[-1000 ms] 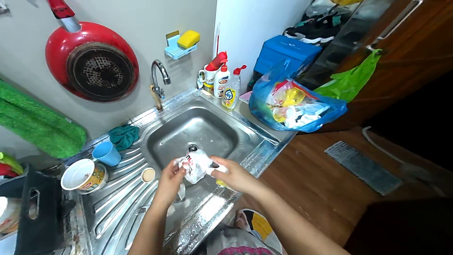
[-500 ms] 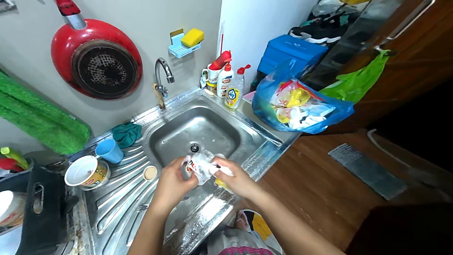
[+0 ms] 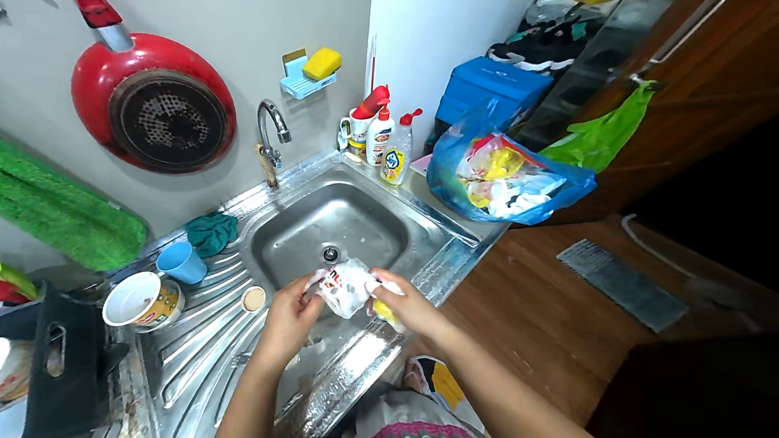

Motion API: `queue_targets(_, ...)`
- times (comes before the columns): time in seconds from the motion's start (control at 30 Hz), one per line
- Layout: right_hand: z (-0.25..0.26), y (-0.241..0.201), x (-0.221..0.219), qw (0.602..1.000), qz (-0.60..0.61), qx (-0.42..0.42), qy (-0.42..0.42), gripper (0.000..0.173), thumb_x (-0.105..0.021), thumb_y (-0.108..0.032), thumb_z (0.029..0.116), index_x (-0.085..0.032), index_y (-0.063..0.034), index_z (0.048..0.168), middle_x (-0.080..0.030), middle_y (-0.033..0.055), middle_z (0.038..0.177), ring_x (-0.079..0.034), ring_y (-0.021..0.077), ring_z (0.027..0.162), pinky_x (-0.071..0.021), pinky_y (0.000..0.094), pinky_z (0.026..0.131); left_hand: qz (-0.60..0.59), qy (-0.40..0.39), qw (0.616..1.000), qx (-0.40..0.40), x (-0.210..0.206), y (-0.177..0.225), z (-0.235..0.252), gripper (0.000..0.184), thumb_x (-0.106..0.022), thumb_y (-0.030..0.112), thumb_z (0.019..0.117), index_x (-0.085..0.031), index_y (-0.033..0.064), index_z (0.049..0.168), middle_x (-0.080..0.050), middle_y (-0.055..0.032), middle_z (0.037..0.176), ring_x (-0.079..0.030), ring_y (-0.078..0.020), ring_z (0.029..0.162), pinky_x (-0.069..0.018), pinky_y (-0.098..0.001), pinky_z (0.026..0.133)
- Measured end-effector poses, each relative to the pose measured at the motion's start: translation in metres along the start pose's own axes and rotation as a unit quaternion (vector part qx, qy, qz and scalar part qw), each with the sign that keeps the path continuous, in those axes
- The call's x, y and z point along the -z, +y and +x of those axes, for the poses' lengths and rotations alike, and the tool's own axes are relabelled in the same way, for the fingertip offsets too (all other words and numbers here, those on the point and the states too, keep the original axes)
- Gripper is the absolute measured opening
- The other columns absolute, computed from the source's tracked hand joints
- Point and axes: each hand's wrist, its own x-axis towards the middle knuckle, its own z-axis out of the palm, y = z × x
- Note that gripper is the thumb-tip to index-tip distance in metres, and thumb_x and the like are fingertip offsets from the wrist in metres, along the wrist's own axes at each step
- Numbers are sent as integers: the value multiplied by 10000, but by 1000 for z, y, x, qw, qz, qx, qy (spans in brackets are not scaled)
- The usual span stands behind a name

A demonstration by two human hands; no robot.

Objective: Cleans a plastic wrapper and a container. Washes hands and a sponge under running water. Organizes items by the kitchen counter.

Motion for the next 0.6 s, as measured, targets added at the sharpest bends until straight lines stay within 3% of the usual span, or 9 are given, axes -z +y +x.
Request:
queue_targets(0.07, 0, 0, 0, 1000, 13, -1, 9, 291, -462, -289, 1045, -644, -92, 1158, -688, 75, 853, -677, 170, 732, -584, 345, 704, -3, 35, 999, -17, -2, 1, -3, 435, -794, 283, 848, -715, 183, 1264, -686, 55, 1060, -511, -7, 605, -451, -199, 531)
queue_targets(0.13, 0, 1, -1, 1000, 17, 4, 20, 290, -467, -293, 1041, -649, -95, 1150, -689, 77, 851, -677, 173, 729, -584, 346, 701, 43, 63, 996, -45, -5, 2, -5, 498, -868, 351, 773, -726, 155, 1208, -657, 27, 1129, -478, 10, 606, -423, -174, 515)
queue_targets(0.2, 0, 2, -2, 1000, -1, 6, 26, 291, -486, -304, 1028, -665, -115, 1158, -694, 72, 859, -680, 173, 736, -587, 353, 703, 96, 60, 992, -55, -6, 4, -5, 510, -854, 381, 771, -731, 140, 1203, -670, 10, 1140, -493, 3, 613, -443, -187, 522)
queue_targets(0.3, 2, 2, -5, 997, -61, 33, 23, 243, -534, -292, 1018, -686, -134, 1123, -699, 44, 877, -680, 157, 762, -588, 364, 729, 167, -3, 986, -23, -5, 12, -2, 573, -800, 394, 789, -696, 113, 1277, -692, -17, 1081, -579, -75, 667, -541, -301, 602)
queue_targets(0.4, 5, -1, -8, 992, -112, 57, 23, 206, -571, -268, 1010, -703, -131, 1089, -697, 32, 930, -684, 147, 820, -595, 373, 783, 203, -25, 978, -27, -5, 12, 2, 577, -804, 358, 780, -691, 67, 1265, -708, -61, 1077, -653, -145, 735, -592, -381, 680)
queue_targets(0.53, 3, -6, -12, 991, -126, 38, 19, 226, -556, -272, 1019, -708, -125, 1097, -698, 35, 922, -680, 135, 803, -590, 364, 768, 222, -5, 973, -61, -1, 1, 5, 274, -725, 166, 846, -744, 81, 1106, -726, -37, 951, -655, -150, 693, -590, -384, 653)
queue_targets(0.6, 2, -4, -13, 993, -112, 25, 17, 240, -544, -281, 1032, -699, -123, 1123, -698, 39, 919, -680, 136, 792, -590, 356, 761, 207, -6, 976, -67, 2, -3, 5, 231, -690, 147, 884, -751, 94, 1101, -725, -17, 931, -636, -121, 668, -579, -346, 637)
